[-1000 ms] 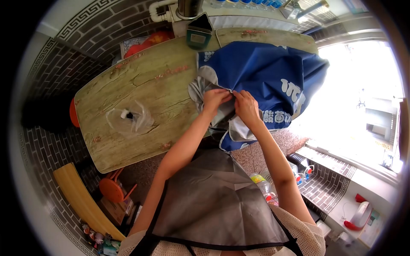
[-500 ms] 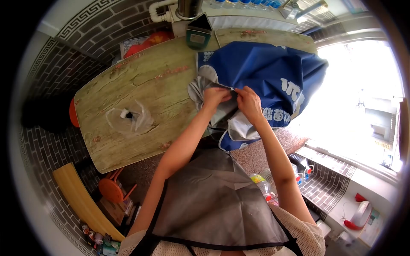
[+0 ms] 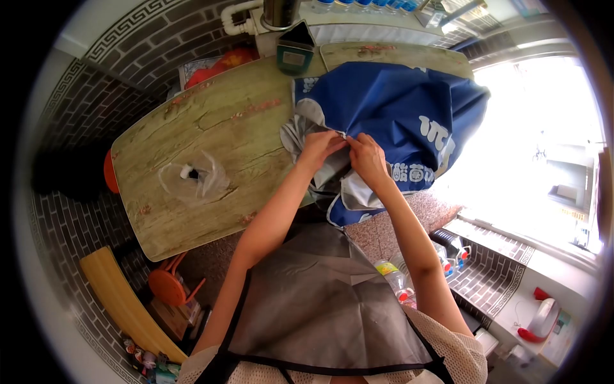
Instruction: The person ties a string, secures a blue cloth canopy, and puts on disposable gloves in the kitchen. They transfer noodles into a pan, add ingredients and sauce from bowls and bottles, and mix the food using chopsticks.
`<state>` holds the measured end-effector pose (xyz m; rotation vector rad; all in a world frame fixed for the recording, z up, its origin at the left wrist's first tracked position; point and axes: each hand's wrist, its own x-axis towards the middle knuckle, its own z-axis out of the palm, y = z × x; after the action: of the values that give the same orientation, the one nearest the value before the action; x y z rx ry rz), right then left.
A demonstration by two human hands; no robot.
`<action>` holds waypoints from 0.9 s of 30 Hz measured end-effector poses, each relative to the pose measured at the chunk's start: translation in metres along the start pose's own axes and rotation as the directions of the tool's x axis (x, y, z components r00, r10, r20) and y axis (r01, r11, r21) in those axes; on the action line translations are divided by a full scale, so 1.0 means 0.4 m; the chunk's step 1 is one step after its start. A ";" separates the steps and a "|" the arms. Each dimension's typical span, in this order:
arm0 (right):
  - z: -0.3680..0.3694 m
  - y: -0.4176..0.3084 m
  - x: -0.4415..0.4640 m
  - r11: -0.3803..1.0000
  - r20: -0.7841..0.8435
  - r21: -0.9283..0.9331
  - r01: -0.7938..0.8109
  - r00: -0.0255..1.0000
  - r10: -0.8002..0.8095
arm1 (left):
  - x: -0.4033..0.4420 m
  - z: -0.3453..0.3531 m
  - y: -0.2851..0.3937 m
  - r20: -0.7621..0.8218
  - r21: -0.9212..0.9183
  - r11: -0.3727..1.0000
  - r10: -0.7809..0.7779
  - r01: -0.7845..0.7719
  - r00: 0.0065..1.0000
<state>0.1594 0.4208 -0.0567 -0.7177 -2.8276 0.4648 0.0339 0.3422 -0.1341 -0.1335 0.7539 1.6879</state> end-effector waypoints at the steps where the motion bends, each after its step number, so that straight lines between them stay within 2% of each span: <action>1: -0.003 -0.002 0.000 1.000 0.000 -0.001 0.002 1.000 -0.002 | -0.002 0.006 0.004 0.001 0.001 1.000 -0.001 0.001 1.000; 4: -0.002 0.001 -0.002 1.000 -0.016 0.005 -0.001 1.000 0.001 | -0.004 0.017 0.007 -0.032 0.018 0.999 -0.028 0.029 0.999; 6: -0.002 -0.002 -0.004 1.000 -0.014 0.003 -0.003 1.000 0.003 | -0.005 0.024 0.002 0.006 0.139 0.990 0.025 -0.026 1.000; 7: -0.005 -0.004 -0.003 1.000 -0.013 -0.001 -0.007 1.000 0.007 | -0.010 0.028 0.001 0.016 0.144 0.989 0.022 -0.024 1.000; 10: 0.006 0.014 -0.013 0.996 0.005 -0.082 0.017 1.000 -0.017 | 0.011 0.033 -0.021 -0.069 0.278 0.959 0.078 -0.056 0.995; 11: 0.050 0.032 -0.023 0.997 -0.089 -0.067 0.043 0.995 -0.049 | 0.028 0.011 -0.030 -0.070 0.264 0.963 0.064 -0.043 0.996; 12: 0.066 0.039 -0.022 0.999 -0.014 -0.037 -0.015 1.000 0.014 | 0.046 -0.006 -0.041 -0.066 0.241 0.970 0.037 -0.020 0.997; 15: 0.084 0.009 -0.014 0.996 0.016 -0.087 0.011 1.000 -0.010 | 0.092 -0.083 -0.045 -0.021 0.182 0.983 -0.026 0.029 0.999; 17: 0.114 0.003 -0.020 0.998 -0.066 0.013 -0.060 0.996 0.060 | 0.129 -0.142 -0.047 -0.012 0.184 0.981 -0.067 0.068 0.998; 18: 0.088 0.001 -0.032 0.996 -0.076 0.052 -0.078 0.994 0.082 | 0.109 -0.115 -0.034 -0.086 0.242 0.967 -0.058 0.077 0.995; 21: 0.021 -0.011 -0.055 0.960 -0.038 0.209 -0.189 0.979 0.201 | 0.092 -0.093 -0.019 -0.016 0.277 0.960 -0.045 0.048 0.999; 22: 0.023 -0.009 -0.067 0.944 -0.089 0.271 -0.188 0.972 0.219 | 0.104 -0.111 -0.017 -0.021 0.252 0.964 -0.082 0.085 0.996; 27: 0.048 0.034 -0.111 0.921 -0.189 0.326 -0.214 0.940 0.286 | 0.142 -0.138 -0.024 0.025 0.194 0.974 -0.125 0.118 0.992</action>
<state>0.1988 0.4055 -0.0839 -1.0014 -2.3833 0.7775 0.0102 0.3603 -0.2080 -0.0129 0.8601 1.4895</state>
